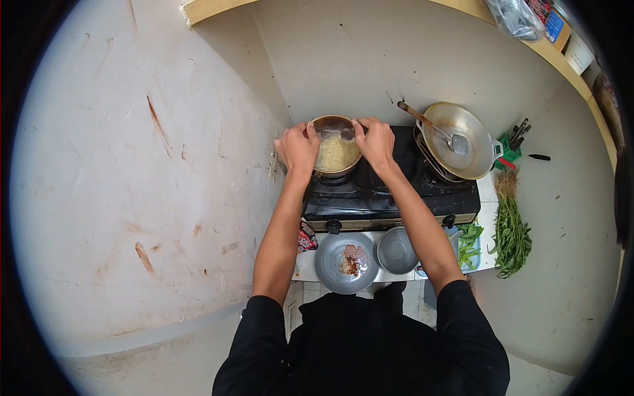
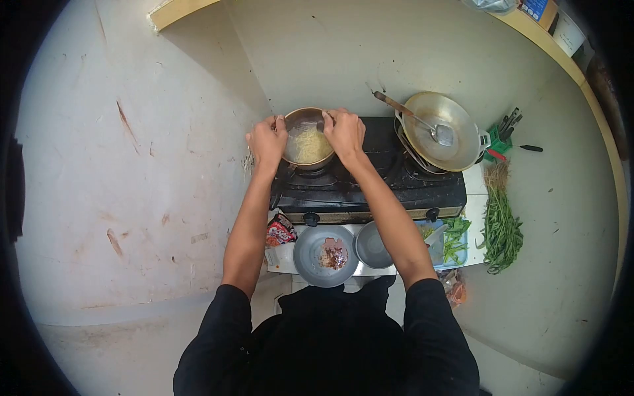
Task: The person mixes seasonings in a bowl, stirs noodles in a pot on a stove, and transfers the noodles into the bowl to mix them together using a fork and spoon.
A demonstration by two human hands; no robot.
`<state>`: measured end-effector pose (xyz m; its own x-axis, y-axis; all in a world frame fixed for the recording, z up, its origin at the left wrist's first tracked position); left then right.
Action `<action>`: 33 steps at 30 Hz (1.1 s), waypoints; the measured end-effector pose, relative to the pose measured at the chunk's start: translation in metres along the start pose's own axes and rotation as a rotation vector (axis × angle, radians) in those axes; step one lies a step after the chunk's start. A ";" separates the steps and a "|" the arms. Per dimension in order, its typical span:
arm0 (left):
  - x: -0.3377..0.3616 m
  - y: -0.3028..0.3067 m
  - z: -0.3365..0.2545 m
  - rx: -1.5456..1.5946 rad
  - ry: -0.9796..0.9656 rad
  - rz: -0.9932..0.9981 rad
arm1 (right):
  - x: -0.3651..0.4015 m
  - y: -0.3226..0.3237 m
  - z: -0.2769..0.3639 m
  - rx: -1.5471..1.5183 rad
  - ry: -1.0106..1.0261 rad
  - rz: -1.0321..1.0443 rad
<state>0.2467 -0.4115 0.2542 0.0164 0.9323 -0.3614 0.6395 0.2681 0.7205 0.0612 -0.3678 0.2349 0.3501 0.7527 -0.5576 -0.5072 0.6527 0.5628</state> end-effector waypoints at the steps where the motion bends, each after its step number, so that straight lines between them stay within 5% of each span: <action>1: 0.004 0.005 -0.003 -0.046 -0.041 -0.023 | 0.002 0.001 -0.002 -0.001 -0.002 0.003; 5: 0.010 0.017 0.013 0.022 -0.228 -0.237 | 0.006 0.016 0.001 0.035 -0.002 0.032; 14: 0.038 0.003 0.056 0.260 0.040 -0.115 | 0.023 0.010 -0.012 -0.016 -0.001 0.044; 21: 0.044 -0.019 0.041 -0.098 -0.056 -0.227 | 0.023 -0.025 -0.022 0.114 0.052 0.150; 23: 0.038 -0.028 0.043 0.062 0.101 -0.098 | 0.026 -0.037 -0.027 0.196 0.042 0.255; 33: 0.043 -0.042 0.043 0.320 0.150 -0.100 | 0.033 -0.015 -0.009 0.053 -0.137 0.229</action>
Point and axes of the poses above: each hand's wrist, its own x-axis away from the middle knuckle, its own y-axis out of the back of the hand, z = x × y, the point moved 2 cm from there along -x, towards the middle knuckle, and after that the axes turned 1 degree about z, right-handed, at the moved point
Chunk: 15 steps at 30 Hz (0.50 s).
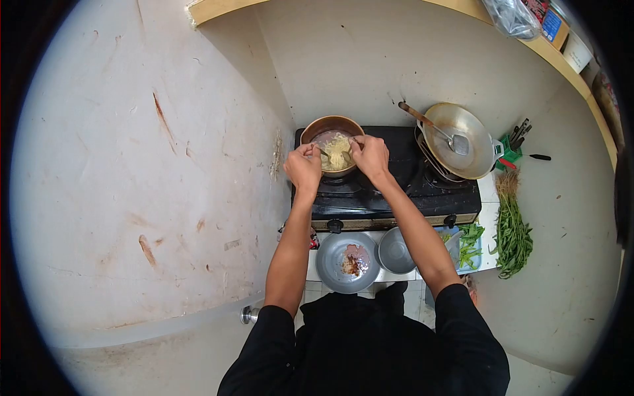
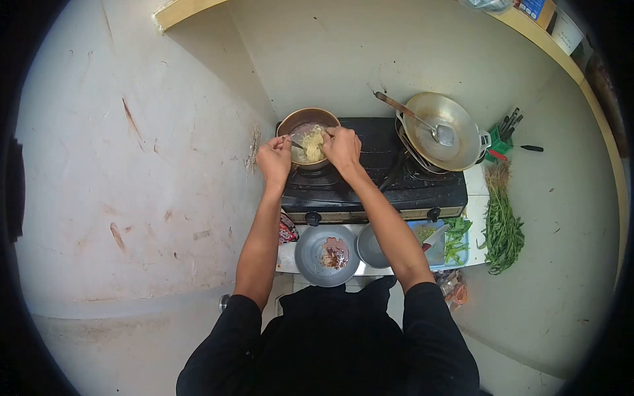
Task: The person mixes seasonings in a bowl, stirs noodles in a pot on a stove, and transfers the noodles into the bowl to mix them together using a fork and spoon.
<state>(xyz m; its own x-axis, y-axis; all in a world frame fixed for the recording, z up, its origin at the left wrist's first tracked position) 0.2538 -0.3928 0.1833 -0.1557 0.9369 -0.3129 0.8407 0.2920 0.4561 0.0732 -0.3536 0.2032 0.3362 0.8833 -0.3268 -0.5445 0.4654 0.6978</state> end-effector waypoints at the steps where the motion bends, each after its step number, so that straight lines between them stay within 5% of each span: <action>1: -0.001 0.002 -0.002 0.055 -0.002 -0.023 | 0.000 0.008 0.003 -0.061 -0.006 -0.047; 6: -0.008 0.005 -0.008 0.174 -0.042 -0.100 | -0.009 0.028 0.012 -0.111 -0.033 -0.134; 15: -0.008 0.014 -0.008 -0.287 -0.240 -0.188 | -0.006 0.015 -0.007 -0.019 0.102 -0.213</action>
Point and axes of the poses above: each hand's wrist, its own x-axis away from the middle knuckle, its own y-axis out of the back of the hand, z = x × y, the point moved 2 cm from there along -x, towards the middle knuckle, and after that the axes turned 1 degree about z, right-handed, at the moved point
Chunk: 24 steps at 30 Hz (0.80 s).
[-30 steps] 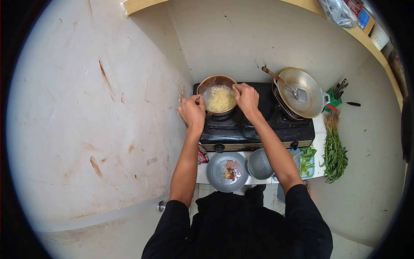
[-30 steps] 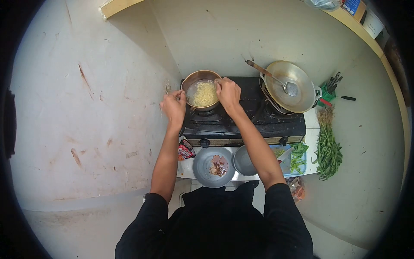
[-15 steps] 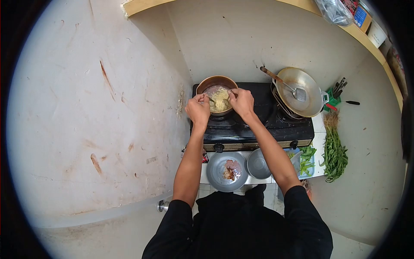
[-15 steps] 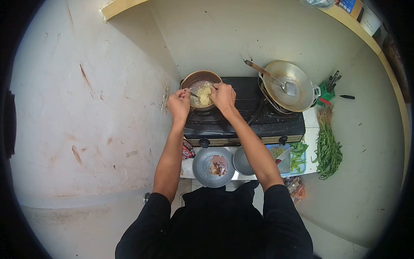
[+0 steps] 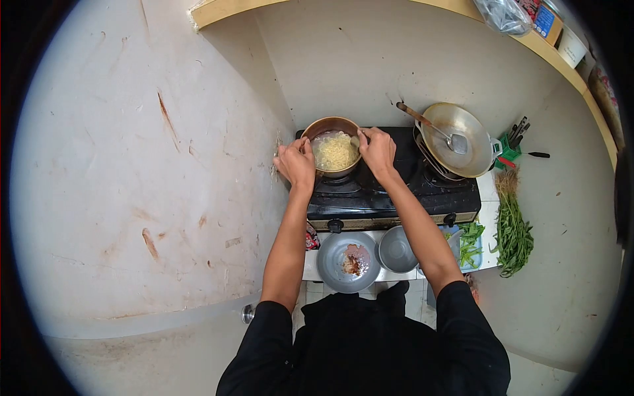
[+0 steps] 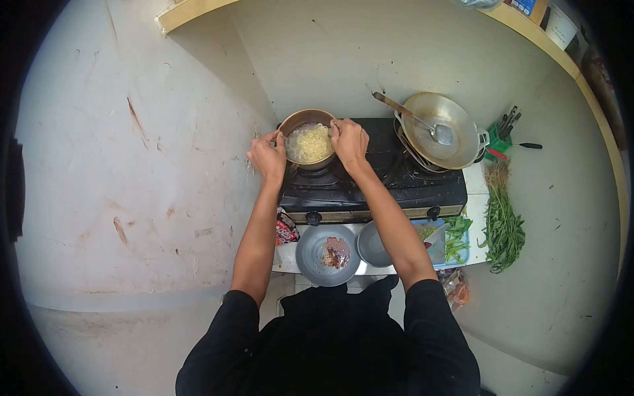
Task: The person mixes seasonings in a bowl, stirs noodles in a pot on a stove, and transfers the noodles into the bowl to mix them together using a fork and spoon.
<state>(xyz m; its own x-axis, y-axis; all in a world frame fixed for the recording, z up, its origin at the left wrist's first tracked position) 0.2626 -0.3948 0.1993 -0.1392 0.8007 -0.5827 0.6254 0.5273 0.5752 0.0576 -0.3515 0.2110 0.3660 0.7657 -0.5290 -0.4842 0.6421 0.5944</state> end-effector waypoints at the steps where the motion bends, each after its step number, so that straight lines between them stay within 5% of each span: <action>1: 0.001 -0.002 0.003 -0.032 0.019 0.019 | 0.002 -0.004 -0.004 -0.001 0.000 -0.002; 10: 0.014 -0.022 0.008 0.215 0.291 0.185 | 0.016 -0.024 -0.007 0.049 -0.148 0.174; 17: 0.007 -0.017 0.011 0.403 0.387 0.116 | 0.021 0.011 0.017 -0.029 -0.124 -0.018; 19: 0.000 -0.003 0.002 0.411 0.351 0.089 | 0.020 0.022 0.022 -0.065 0.023 -0.171; 24: -0.007 0.032 -0.021 0.205 0.147 0.007 | 0.021 0.036 0.023 -0.141 -0.049 -0.159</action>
Point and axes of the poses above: each hand's wrist, its own x-axis away from the middle knuckle, its own y-axis out of the back of the hand, z = x × y, the point moved 2 cm from there along -x, towards the middle knuckle, and after that the axes turned 1 degree about z, right-handed, at the moved point
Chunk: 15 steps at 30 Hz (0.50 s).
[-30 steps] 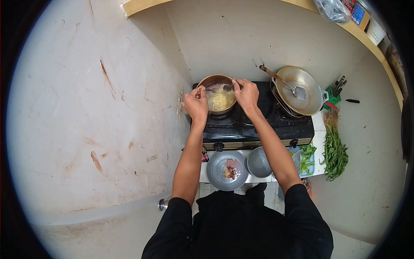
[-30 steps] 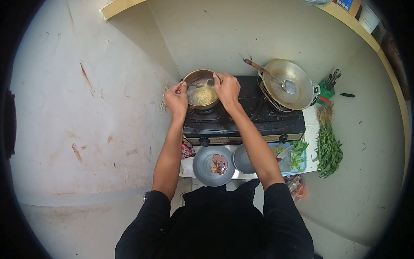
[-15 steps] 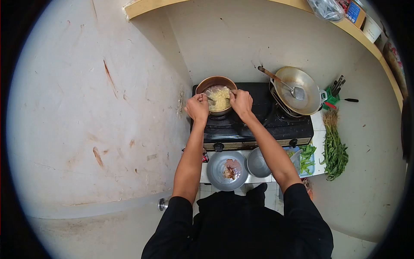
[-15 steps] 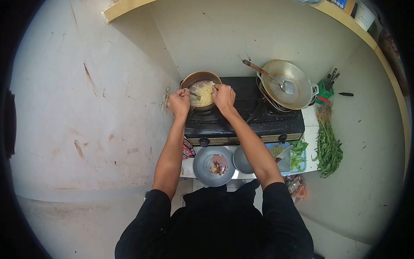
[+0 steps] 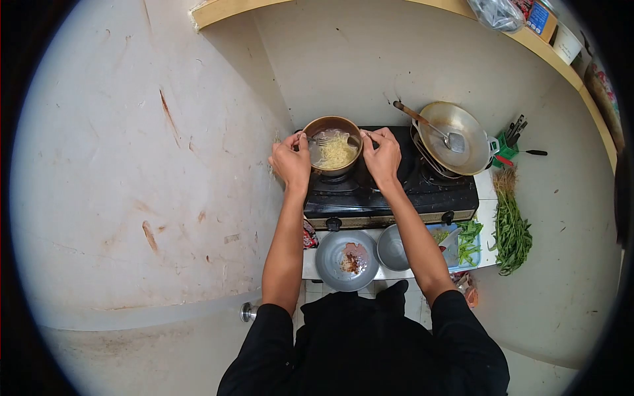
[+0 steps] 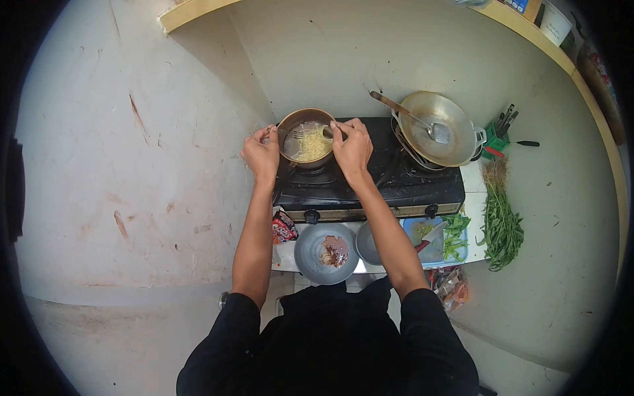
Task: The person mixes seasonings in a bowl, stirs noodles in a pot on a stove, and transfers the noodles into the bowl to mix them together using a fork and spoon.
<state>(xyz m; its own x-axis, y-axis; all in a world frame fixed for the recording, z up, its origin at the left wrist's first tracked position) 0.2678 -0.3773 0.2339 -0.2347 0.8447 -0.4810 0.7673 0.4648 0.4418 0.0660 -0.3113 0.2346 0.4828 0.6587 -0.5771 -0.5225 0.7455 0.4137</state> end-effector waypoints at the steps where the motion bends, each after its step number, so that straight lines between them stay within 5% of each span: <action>1: 0.000 0.001 0.000 -0.069 -0.049 0.014 | 0.002 0.002 0.000 0.024 -0.019 0.013; 15: 0.013 -0.006 0.016 -0.207 -0.176 0.043 | 0.015 -0.014 -0.018 0.032 0.054 0.122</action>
<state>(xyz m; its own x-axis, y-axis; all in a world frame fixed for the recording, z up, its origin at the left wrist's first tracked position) 0.2696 -0.3730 0.2127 -0.0833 0.8143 -0.5744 0.6320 0.4888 0.6014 0.0680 -0.3137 0.2077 0.3785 0.7388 -0.5576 -0.5519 0.6638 0.5048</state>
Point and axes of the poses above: each hand's wrist, its own x-axis away from the middle knuckle, its own y-axis out of the back of the hand, z = x × y, the point moved 2 cm from there along -x, towards the middle knuckle, and after that the axes turned 1 degree about z, right-handed, at the moved point
